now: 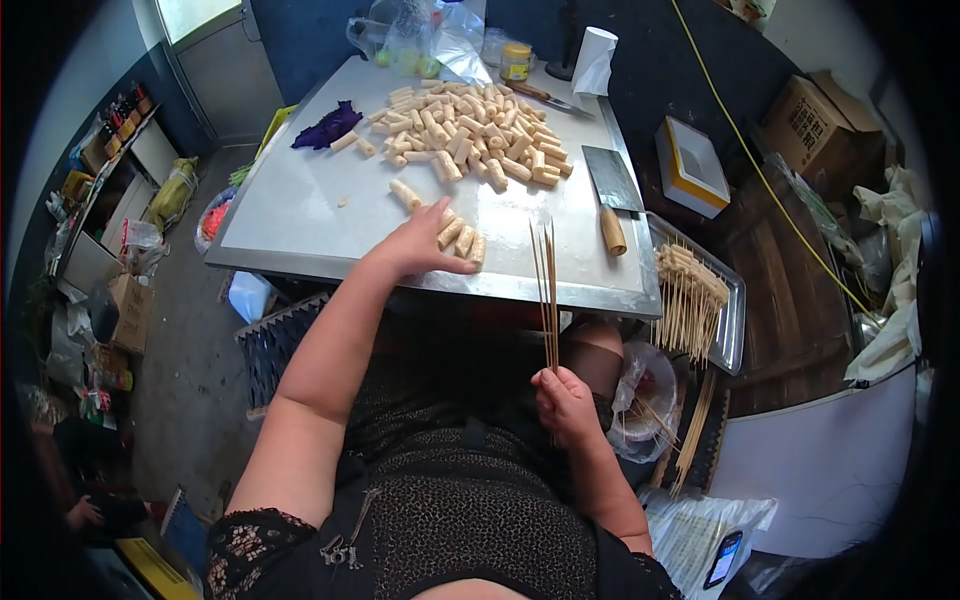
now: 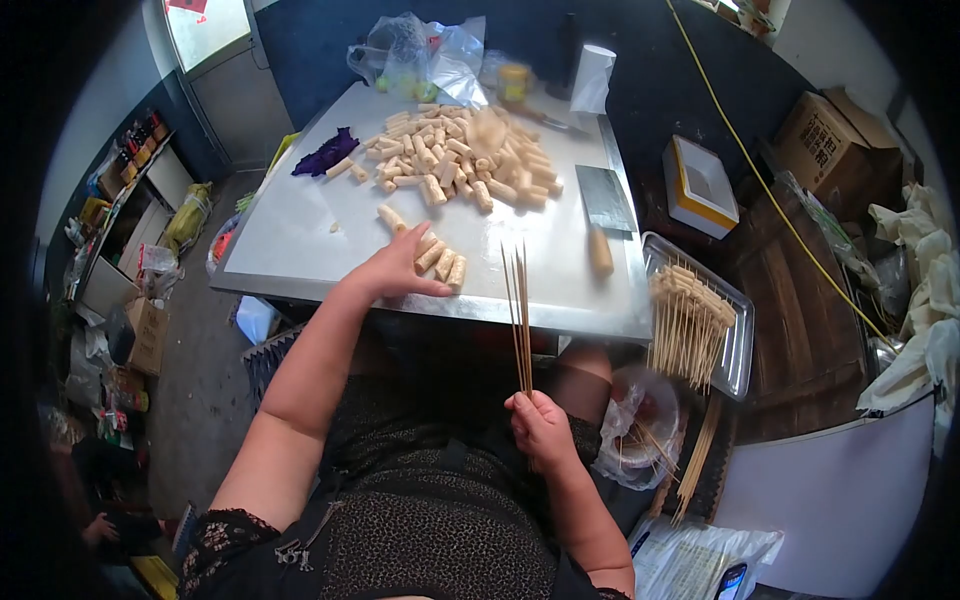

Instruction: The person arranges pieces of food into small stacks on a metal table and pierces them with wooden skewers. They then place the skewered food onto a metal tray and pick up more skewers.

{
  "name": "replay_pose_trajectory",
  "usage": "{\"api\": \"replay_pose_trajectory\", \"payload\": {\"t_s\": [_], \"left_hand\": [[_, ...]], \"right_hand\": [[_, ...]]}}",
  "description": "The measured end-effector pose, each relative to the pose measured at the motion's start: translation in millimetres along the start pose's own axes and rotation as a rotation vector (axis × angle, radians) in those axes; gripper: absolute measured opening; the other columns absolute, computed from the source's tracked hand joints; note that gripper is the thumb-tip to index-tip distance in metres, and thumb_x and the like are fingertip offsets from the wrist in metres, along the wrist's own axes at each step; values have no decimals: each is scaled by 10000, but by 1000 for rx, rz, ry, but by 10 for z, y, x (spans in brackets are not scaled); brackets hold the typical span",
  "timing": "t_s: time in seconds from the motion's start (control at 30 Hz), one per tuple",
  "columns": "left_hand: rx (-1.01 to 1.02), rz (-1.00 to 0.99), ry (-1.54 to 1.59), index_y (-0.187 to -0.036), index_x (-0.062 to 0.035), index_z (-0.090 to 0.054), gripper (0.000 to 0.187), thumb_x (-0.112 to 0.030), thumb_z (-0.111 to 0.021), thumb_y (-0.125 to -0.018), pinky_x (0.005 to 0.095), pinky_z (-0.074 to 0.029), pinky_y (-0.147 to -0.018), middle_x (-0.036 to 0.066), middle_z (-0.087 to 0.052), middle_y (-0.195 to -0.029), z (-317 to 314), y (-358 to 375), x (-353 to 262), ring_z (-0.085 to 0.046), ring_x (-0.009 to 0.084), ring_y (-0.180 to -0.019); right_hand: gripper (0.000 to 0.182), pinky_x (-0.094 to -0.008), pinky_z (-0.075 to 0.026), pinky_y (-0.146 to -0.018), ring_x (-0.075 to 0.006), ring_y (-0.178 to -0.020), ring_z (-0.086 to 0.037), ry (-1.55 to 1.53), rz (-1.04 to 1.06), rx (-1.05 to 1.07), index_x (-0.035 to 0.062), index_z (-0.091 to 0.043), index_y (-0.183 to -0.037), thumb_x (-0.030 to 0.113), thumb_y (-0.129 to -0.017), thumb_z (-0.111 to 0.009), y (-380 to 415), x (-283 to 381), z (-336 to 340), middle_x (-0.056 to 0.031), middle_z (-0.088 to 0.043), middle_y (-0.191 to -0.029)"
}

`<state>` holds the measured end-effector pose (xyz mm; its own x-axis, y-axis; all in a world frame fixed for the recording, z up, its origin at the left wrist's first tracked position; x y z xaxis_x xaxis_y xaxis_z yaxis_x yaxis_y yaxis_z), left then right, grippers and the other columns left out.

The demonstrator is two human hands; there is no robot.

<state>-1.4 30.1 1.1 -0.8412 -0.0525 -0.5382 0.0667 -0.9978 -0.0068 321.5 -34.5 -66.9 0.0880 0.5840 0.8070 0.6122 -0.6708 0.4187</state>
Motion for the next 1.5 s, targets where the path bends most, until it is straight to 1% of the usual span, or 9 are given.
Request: {"api": "replay_pose_trajectory", "payload": {"t_s": [0.07,0.17,0.3,0.37,0.47,0.9,1.2,1.27,1.5], "left_hand": [[-205,181,-76,-1439,15,-284,1139,-509,-830,-588,367,-431,-1014,259,-426,-1373,-102,4,-88,-528,359,-1197],[-173,355,-108,-1413,13,-333,1040,-525,-777,-642,389,-427,-1018,242,-464,-1325,-149,1,-344,-514,347,-1210],[-97,219,-115,-1382,0,-380,914,-470,-756,-694,367,-407,-1029,211,-469,-1324,-225,-57,-210,-502,324,-1220],[23,-157,-109,-1394,-17,-382,869,-373,-774,-705,353,-411,-1027,185,-478,-1332,-223,-46,-223,-512,304,-1210],[94,-271,-25,-1426,-44,-353,926,-305,-822,-672,353,-395,-1045,177,-456,-1362,-185,-56,-212,-483,308,-1238],[81,-12,112,-1403,41,-331,1036,-322,-878,-601,375,-334,-1096,248,-394,-1386,-214,2,-323,-393,361,-1300],[-309,-197,-135,-1255,-36,-517,719,-316,-817,-665,398,-306,-1119,188,-467,-1294,4,269,-360,-444,352,-1233],[-280,-537,-189,-1053,-68,-618,448,-287,-784,-700,398,-363,-1069,154,-529,-1194,-10,233,-361,-480,332,-1179],[-295,-485,101,-827,-77,-652,159,-180,-737,-742,376,-462,-879,103,-600,-984,-269,72,-122,-561,287,-1000]], "right_hand": [[197,-185,-249,-394,-33,-460,-333,9,-8,-1,86,-574,-993,273,-994,-510,-24,21,-31,43,-437,-621],[222,-186,-256,-391,-38,-461,-339,-85,20,-29,77,-551,-1082,271,-1004,-479,-78,81,-129,32,-451,-635],[230,-184,-279,-382,-45,-473,-364,-23,33,-28,87,-512,-1163,241,-1003,-453,-129,147,-165,27,-480,-662],[225,-183,-290,-382,-47,-479,-379,15,31,-37,90,-510,-1165,232,-1001,-451,-174,194,-205,26,-488,-667],[206,-185,-310,-374,-53,-471,-416,102,42,-49,98,-508,-1156,222,-999,-461,-303,231,-301,15,-511,-671],[215,-221,-317,-320,-77,-409,-441,356,68,-76,79,-499,-1158,203,-989,-454,-693,416,-626,-15,-543,-653],[242,-207,-331,-379,-48,-422,-411,226,183,-168,53,-547,-1159,202,-973,-503,-136,231,-241,22,-510,-628],[234,-199,-317,-389,-34,-430,-382,240,131,-115,47,-573,-1139,196,-969,-511,28,72,-160,44,-474,-617],[195,-193,-306,-392,-23,-443,-388,156,104,-178,43,-576,-1128,118,-949,-552,256,-126,-145,55,-482,-657]]}}
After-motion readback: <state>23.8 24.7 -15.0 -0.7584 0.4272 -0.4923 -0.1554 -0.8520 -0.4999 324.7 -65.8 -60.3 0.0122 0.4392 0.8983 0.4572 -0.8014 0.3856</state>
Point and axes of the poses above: each hand's wrist, its own y-axis away from the middle knuckle, its own z-axis out of the back of the hand, x = y × z, the point moved 3 cm from there along -y, towards the middle knuckle
